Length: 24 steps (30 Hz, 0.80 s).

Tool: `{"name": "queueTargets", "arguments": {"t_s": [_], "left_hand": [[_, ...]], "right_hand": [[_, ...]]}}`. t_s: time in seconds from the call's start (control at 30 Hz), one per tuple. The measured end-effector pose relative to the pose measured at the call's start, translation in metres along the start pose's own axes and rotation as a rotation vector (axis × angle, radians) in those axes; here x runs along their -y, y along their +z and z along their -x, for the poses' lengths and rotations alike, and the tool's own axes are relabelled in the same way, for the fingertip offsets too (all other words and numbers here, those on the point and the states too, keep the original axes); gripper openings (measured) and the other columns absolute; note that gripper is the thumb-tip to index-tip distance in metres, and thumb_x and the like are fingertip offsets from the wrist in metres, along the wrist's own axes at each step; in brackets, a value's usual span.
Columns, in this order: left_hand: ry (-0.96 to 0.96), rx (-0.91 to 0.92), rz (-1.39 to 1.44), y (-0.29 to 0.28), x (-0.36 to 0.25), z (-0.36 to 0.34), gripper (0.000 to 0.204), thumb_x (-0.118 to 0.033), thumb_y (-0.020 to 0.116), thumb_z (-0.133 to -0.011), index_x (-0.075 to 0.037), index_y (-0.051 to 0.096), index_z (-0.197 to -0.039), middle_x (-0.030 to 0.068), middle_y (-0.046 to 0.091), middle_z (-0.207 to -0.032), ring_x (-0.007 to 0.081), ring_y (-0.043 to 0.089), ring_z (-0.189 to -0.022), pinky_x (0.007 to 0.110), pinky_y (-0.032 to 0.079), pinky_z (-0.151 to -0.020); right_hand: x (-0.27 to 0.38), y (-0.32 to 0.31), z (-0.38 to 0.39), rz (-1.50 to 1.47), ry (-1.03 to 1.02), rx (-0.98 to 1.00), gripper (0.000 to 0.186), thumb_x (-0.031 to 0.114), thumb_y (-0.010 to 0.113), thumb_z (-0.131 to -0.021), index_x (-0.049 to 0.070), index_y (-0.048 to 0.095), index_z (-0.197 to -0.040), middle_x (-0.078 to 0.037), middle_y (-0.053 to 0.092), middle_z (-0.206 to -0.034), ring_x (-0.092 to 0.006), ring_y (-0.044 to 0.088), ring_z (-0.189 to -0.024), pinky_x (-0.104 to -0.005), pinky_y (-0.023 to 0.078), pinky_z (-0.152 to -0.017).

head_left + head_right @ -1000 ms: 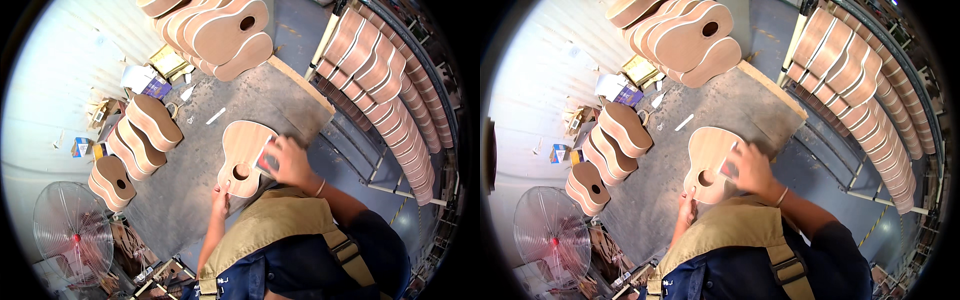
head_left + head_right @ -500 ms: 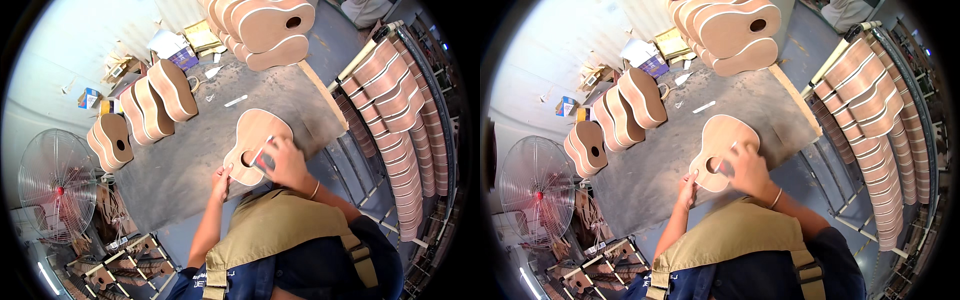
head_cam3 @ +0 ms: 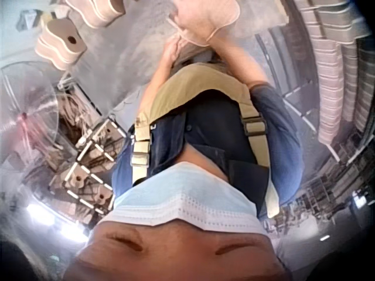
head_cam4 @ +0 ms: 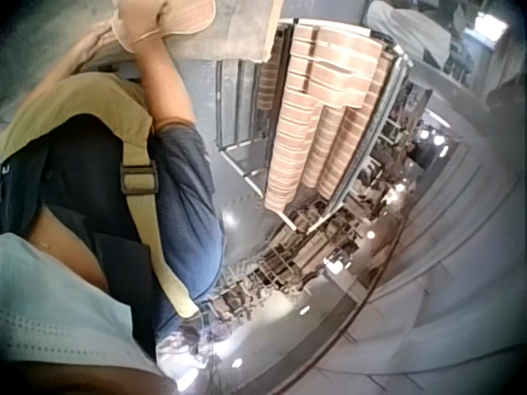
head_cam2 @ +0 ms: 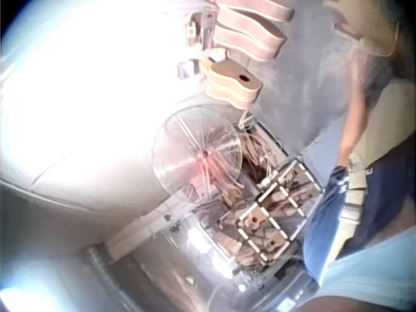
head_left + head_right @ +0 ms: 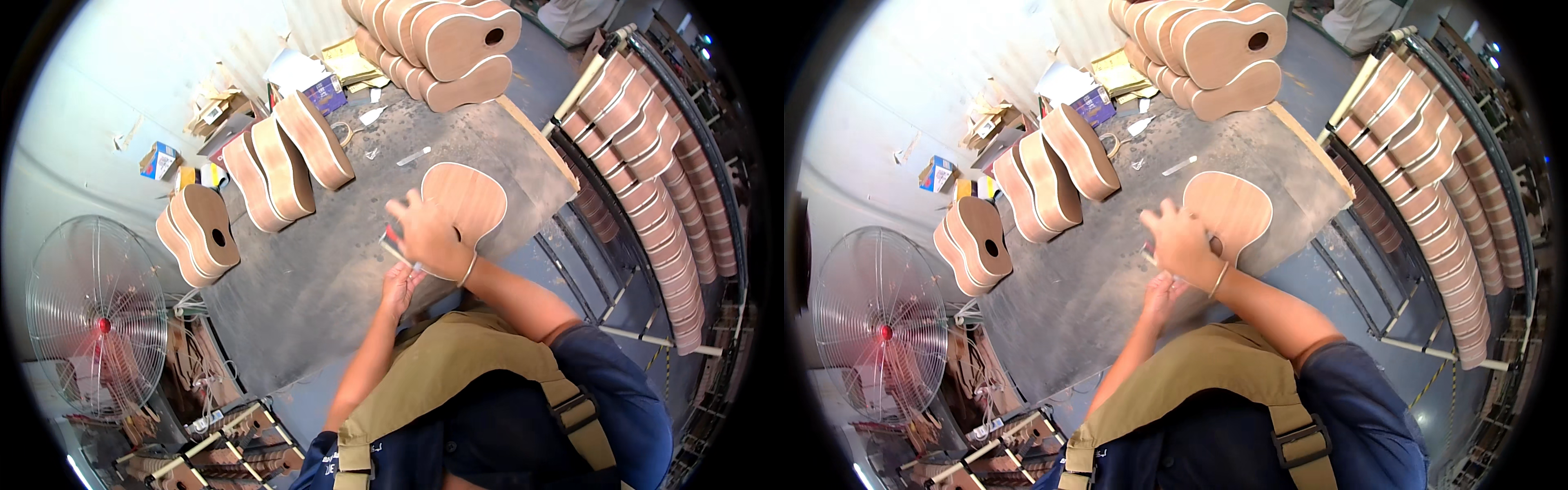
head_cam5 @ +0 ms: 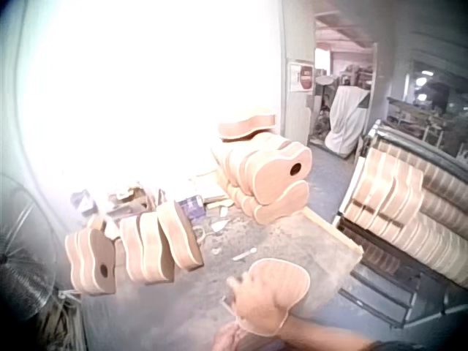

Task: The person uses a handheld electric sander to smooth the edges and surfaces of a wooden guitar body. They rotate the instrument to access different sides, including the top, back, and sides, while working at a table surrounded by stacks of similar unfinished guitar bodies.

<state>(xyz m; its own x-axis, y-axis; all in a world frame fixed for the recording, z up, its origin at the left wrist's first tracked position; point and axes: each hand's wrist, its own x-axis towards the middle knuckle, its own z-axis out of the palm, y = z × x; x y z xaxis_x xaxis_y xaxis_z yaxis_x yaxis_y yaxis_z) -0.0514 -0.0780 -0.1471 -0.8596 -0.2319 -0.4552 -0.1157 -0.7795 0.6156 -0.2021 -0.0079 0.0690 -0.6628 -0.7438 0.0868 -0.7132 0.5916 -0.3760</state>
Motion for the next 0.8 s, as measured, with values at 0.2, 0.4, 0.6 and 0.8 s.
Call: {"name": "queueTargets", "arguments": {"t_s": [0.2,0.4,0.6,0.8], "left_hand": [[0.001,0.012,0.057,0.011,0.0,-0.002,0.029,-0.021,0.063,-0.117,0.001,0.069,-0.134,0.0138,0.079,-0.13,0.025,0.076,-0.116,0.047,0.061,-0.11],[0.021,0.075,0.041,-0.017,0.009,-0.013,0.031,-0.023,0.065,-0.117,0.002,0.069,-0.136,0.0146,0.079,-0.129,0.026,0.076,-0.115,0.046,0.06,-0.11],[-0.013,0.051,0.046,0.002,-0.001,-0.009,0.032,-0.023,0.062,-0.118,0.002,0.068,-0.137,0.0144,0.077,-0.132,0.0253,0.076,-0.116,0.045,0.06,-0.111],[0.016,0.039,-0.041,-0.002,-0.006,-0.002,0.034,-0.023,0.064,-0.117,0.002,0.066,-0.14,0.0143,0.076,-0.136,0.0255,0.075,-0.122,0.046,0.059,-0.114]], "right_hand": [[-0.01,0.01,-0.039,0.017,-0.036,-0.099,0.046,0.021,0.084,-0.09,0.018,0.066,-0.132,-0.019,0.062,-0.125,-0.0415,0.068,-0.107,-0.0542,0.058,-0.083],[0.031,0.0,-0.007,0.037,-0.1,0.099,0.045,0.018,0.084,-0.087,0.016,0.068,-0.129,-0.019,0.063,-0.125,-0.0428,0.07,-0.109,-0.0535,0.061,-0.084],[0.009,0.001,-0.041,0.038,0.001,-0.041,0.046,0.019,0.086,-0.086,0.014,0.068,-0.127,-0.02,0.063,-0.123,-0.0443,0.069,-0.11,-0.0528,0.061,-0.084],[0.025,0.001,0.02,-0.054,-0.053,0.015,0.056,0.016,0.089,-0.081,0.018,0.066,-0.132,-0.018,0.061,-0.12,-0.0431,0.069,-0.101,-0.0534,0.059,-0.081]]}}
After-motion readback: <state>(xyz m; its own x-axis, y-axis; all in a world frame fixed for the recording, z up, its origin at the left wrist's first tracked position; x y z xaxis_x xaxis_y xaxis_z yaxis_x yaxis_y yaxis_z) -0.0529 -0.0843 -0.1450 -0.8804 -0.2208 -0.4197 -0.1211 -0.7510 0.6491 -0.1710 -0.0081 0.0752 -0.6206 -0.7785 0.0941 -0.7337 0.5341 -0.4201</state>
